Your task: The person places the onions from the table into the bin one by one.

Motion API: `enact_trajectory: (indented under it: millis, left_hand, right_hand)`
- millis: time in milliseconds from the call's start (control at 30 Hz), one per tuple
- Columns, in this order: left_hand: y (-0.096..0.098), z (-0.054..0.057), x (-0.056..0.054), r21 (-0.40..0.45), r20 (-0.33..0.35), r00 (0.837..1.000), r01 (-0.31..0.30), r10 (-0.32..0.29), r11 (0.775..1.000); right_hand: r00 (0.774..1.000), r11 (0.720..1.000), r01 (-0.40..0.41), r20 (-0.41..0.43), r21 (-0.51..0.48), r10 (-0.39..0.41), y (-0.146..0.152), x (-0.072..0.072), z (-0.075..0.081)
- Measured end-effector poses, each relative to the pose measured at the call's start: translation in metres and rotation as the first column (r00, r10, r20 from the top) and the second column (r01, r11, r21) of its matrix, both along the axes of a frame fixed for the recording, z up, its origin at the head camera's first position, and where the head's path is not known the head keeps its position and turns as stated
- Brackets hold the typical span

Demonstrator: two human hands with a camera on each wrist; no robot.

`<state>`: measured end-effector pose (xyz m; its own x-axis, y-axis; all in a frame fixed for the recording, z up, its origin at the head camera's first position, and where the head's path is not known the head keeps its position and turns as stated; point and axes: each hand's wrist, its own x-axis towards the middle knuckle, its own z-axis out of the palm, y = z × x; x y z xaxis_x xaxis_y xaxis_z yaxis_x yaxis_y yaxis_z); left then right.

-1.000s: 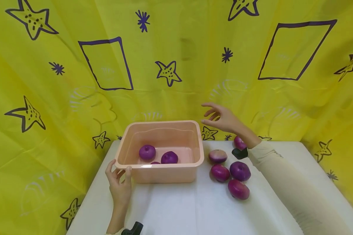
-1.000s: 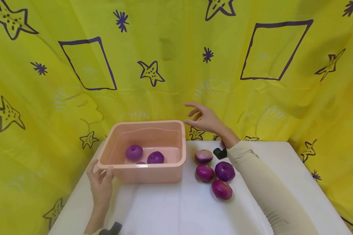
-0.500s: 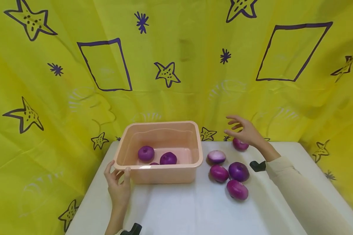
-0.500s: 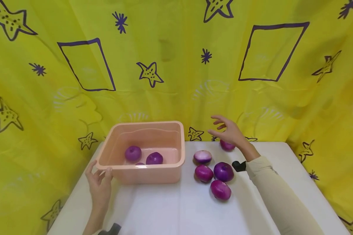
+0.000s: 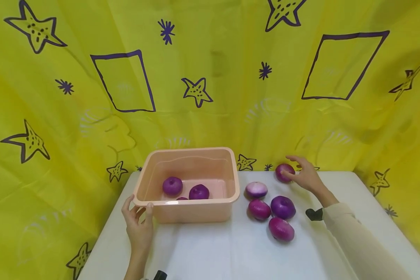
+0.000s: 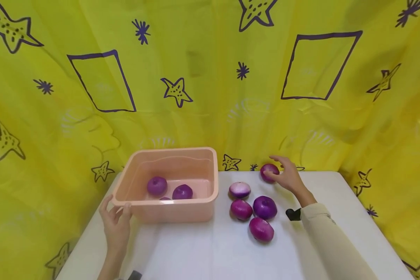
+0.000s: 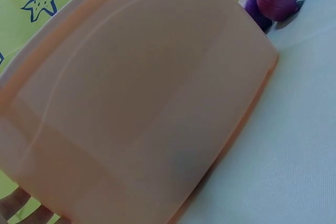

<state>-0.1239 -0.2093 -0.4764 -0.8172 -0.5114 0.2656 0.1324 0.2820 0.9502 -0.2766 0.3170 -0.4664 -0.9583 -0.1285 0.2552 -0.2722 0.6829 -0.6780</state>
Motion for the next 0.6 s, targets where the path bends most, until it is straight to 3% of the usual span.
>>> enact_trajectory:
  millis: [167, 400, 600]
  left_hand:
    - [0.000, 0.000, 0.000, 0.012, 0.017, 1.000, -0.001, 0.001, 1.000]
    - [0.002, 0.000, 0.002, 0.041, 0.008, 1.000, -0.013, 0.013, 0.999]
    - [0.001, 0.001, 0.002, 0.036, 0.002, 1.000, -0.007, 0.007, 0.999]
  right_hand:
    - [1.000, 1.000, -0.015, 0.003, -0.008, 0.015, 0.008, -0.004, -0.017]
    - [0.997, 0.998, -0.041, 0.074, 0.040, 0.038, 0.008, -0.008, -0.025]
    - [0.996, 0.995, -0.051, 0.075, 0.081, 0.044, 0.009, -0.010, -0.033]
